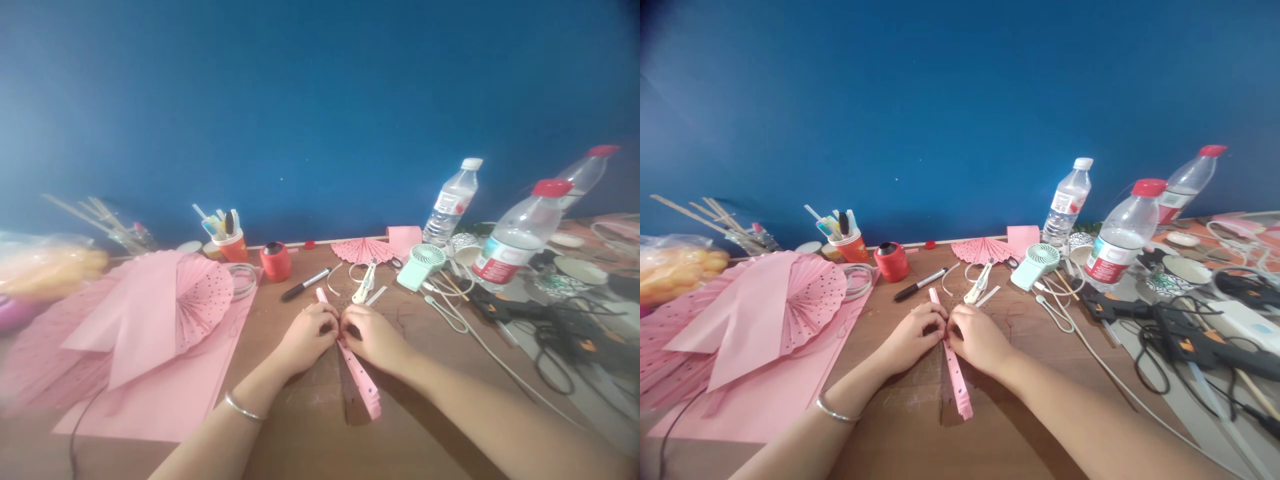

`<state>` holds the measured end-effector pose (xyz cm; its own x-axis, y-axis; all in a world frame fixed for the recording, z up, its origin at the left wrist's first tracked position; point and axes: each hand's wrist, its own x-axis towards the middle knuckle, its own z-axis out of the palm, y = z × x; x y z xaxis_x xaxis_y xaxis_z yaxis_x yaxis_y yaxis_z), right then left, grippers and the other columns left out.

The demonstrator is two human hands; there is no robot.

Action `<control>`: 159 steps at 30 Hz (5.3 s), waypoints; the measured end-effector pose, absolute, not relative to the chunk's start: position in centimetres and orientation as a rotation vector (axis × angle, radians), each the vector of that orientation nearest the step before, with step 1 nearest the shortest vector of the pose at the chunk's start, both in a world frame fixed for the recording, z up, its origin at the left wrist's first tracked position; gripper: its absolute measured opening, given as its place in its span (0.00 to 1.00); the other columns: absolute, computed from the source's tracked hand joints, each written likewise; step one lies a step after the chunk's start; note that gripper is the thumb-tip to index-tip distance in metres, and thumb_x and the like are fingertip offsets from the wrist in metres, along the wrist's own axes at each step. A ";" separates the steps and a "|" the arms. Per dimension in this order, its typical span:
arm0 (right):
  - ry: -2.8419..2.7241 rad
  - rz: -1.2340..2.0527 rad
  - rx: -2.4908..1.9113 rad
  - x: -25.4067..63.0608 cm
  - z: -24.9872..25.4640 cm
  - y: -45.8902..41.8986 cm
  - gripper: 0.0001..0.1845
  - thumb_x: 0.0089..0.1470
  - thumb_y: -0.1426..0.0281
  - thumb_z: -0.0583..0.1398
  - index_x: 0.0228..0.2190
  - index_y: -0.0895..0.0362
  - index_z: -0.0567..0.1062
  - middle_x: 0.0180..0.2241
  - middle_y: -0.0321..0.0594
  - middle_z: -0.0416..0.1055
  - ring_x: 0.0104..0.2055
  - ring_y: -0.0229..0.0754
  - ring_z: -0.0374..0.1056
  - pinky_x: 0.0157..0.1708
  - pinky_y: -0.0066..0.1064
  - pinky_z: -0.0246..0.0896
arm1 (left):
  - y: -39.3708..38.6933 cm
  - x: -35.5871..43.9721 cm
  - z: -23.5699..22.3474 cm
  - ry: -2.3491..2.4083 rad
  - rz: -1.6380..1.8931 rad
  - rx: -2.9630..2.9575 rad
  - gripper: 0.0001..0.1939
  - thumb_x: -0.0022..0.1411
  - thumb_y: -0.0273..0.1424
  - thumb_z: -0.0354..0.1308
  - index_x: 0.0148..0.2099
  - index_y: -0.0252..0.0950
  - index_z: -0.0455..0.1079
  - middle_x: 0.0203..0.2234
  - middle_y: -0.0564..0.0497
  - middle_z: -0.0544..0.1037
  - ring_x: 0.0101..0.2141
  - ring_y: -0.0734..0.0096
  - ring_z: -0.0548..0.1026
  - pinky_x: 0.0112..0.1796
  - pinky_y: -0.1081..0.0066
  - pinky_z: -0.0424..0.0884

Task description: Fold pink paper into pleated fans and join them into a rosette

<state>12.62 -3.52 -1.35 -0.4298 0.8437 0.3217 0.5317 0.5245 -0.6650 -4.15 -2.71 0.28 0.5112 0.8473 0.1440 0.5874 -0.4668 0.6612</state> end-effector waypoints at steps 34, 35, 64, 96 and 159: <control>-2.123 0.651 -1.145 12.4 -0.8 -3.8 0.07 0.42 0.80 0.57 0.22 0.56 0.71 0.28 0.36 0.67 0.35 0.39 0.62 0.36 0.30 0.56 | -2.9 -4.0 0.0 1.194 0.669 2.261 0.06 0.51 0.22 0.51 0.26 0.37 0.66 0.33 0.53 0.72 0.36 0.69 0.68 0.40 0.69 0.62; -2.123 0.648 -1.145 12.4 -0.8 -3.8 0.07 0.42 0.80 0.58 0.22 0.56 0.71 0.28 0.36 0.67 0.35 0.39 0.62 0.36 0.30 0.56 | -2.9 -4.0 0.1 1.193 0.665 2.263 0.06 0.51 0.23 0.51 0.26 0.37 0.66 0.34 0.53 0.72 0.36 0.69 0.68 0.40 0.68 0.62; -2.105 0.652 -1.140 12.5 -0.8 -3.6 0.08 0.41 0.81 0.56 0.21 0.56 0.69 0.26 0.36 0.67 0.33 0.39 0.62 0.35 0.30 0.56 | -2.9 -4.0 0.1 1.193 0.639 2.254 0.07 0.51 0.23 0.51 0.24 0.37 0.66 0.34 0.52 0.72 0.36 0.68 0.68 0.41 0.68 0.62; -2.105 0.576 -1.173 12.4 -0.9 -4.1 0.08 0.42 0.81 0.56 0.21 0.56 0.68 0.27 0.34 0.66 0.31 0.36 0.62 0.32 0.27 0.55 | -2.8 -4.1 -0.1 1.161 0.673 2.287 0.06 0.51 0.22 0.52 0.25 0.37 0.66 0.33 0.54 0.72 0.37 0.70 0.68 0.42 0.69 0.61; -2.098 0.612 -1.181 12.5 -1.0 -3.6 0.07 0.45 0.80 0.55 0.22 0.57 0.68 0.26 0.36 0.65 0.33 0.38 0.62 0.35 0.29 0.56 | -2.9 -4.2 0.2 1.153 0.676 2.259 0.06 0.52 0.24 0.52 0.25 0.37 0.65 0.35 0.53 0.72 0.38 0.69 0.68 0.42 0.69 0.62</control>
<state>12.46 -3.64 -0.95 -0.3864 0.8701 0.3061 0.5687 0.4860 -0.6636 -4.19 -2.94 0.15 0.5150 0.8342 0.1974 0.5796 -0.5085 0.6367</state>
